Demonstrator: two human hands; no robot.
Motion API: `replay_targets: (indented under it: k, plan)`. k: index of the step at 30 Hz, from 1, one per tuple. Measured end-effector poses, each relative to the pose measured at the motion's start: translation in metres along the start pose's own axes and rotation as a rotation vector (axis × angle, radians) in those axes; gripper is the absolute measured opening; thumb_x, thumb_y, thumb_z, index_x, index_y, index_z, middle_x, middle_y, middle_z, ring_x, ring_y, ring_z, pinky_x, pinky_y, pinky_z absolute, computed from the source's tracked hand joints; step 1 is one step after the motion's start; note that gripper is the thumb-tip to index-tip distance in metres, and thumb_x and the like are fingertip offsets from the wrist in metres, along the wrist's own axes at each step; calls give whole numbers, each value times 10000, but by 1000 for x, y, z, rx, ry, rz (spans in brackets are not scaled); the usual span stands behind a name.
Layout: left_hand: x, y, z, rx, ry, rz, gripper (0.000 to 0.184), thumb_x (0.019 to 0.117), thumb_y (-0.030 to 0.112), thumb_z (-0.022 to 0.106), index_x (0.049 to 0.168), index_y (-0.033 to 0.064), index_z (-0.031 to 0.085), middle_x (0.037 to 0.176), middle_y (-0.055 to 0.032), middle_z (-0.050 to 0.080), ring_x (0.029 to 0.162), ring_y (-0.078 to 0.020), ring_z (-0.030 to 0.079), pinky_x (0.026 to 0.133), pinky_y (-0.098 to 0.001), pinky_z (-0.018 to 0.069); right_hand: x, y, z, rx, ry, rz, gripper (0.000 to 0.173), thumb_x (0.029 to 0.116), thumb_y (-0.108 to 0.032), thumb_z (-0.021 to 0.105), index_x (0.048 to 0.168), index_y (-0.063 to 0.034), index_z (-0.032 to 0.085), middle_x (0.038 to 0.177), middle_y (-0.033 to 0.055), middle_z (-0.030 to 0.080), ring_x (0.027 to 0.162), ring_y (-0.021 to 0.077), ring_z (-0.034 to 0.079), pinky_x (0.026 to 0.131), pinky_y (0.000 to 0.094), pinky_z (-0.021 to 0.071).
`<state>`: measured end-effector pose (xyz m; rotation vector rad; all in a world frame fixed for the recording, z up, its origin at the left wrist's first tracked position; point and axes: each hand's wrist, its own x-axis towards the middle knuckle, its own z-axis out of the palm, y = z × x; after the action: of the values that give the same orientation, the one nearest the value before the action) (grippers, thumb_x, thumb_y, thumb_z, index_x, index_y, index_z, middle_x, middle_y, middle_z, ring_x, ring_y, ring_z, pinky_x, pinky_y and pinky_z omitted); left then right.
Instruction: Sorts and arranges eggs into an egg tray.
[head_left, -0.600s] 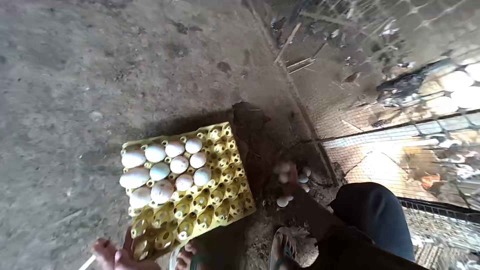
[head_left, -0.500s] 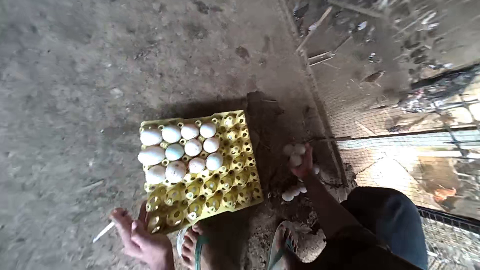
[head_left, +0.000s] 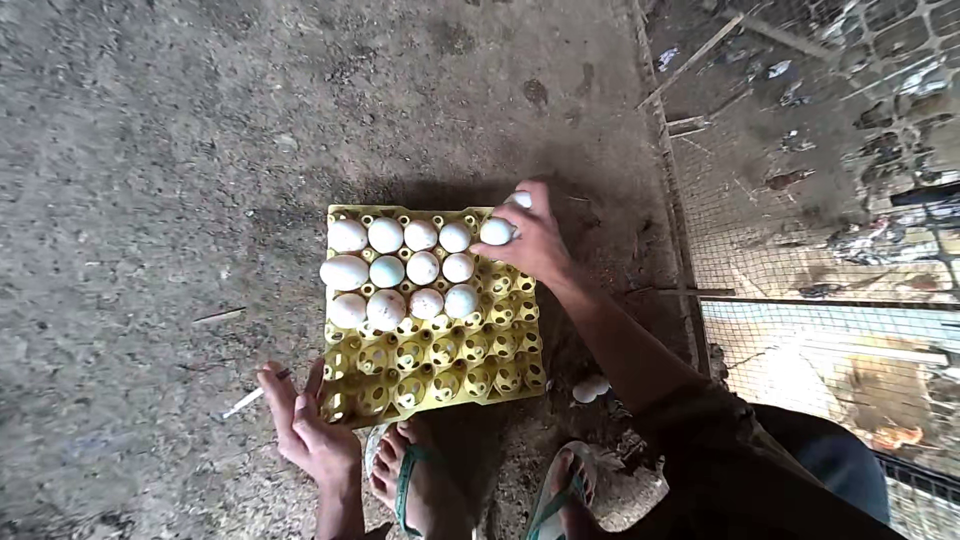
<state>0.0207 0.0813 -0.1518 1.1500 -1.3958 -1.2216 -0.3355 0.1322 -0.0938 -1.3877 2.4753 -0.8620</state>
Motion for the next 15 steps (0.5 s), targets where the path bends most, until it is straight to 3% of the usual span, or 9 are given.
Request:
replay_targets:
  k: [3,5,7,9,12,15]
  plan:
    - [-1,1,0,-9,-4,-11,660,1081,300,288,1534,-166,173,1645,-262,197,1464,-207,407,1169,-335,408,-6,-2,3,-14,-4,-10,539,690,-546,907,1010,-141,753,1376,205,516,1255,348,535,960,478,543]
    - [1,0,0,-3,-5,-10,652,1079,294,288,1533,-162,185,1641,-261,211,1454,-205,423,1162,-335,417,-17,-8,-7,47,20,-40,311,853,-381,820,1004,-117,754,1339,198,540,1157,277,601,887,400,577]
    - [1,0,-1,10,-11,-8,645,1076,280,282,1530,-169,182,1636,-269,215,1454,-201,421,1163,-330,410,-31,-17,-17,76,-26,-27,146,921,-180,697,1036,-115,760,1336,185,539,1125,231,619,854,355,591]
    - [2,-1,1,16,-9,-10,642,1066,264,279,1524,-176,187,1627,-285,219,1442,-206,434,1156,-328,416,-41,-22,-23,50,-135,-10,239,921,-135,688,1152,-106,740,1355,199,544,1136,262,630,861,394,598]
    - [2,-1,4,-6,0,-8,634,1066,254,283,1524,-175,191,1632,-284,210,1435,-208,447,1140,-332,438,-45,-25,-21,-7,-279,45,444,919,-243,759,1323,-98,646,1362,182,562,1121,300,650,857,481,595]
    - [3,-1,5,-19,0,-14,645,1067,266,283,1528,-172,177,1636,-278,202,1450,-214,425,1147,-337,430,-47,-27,-15,32,-167,36,494,877,-324,807,1263,-53,662,1224,178,614,1009,290,659,785,462,592]
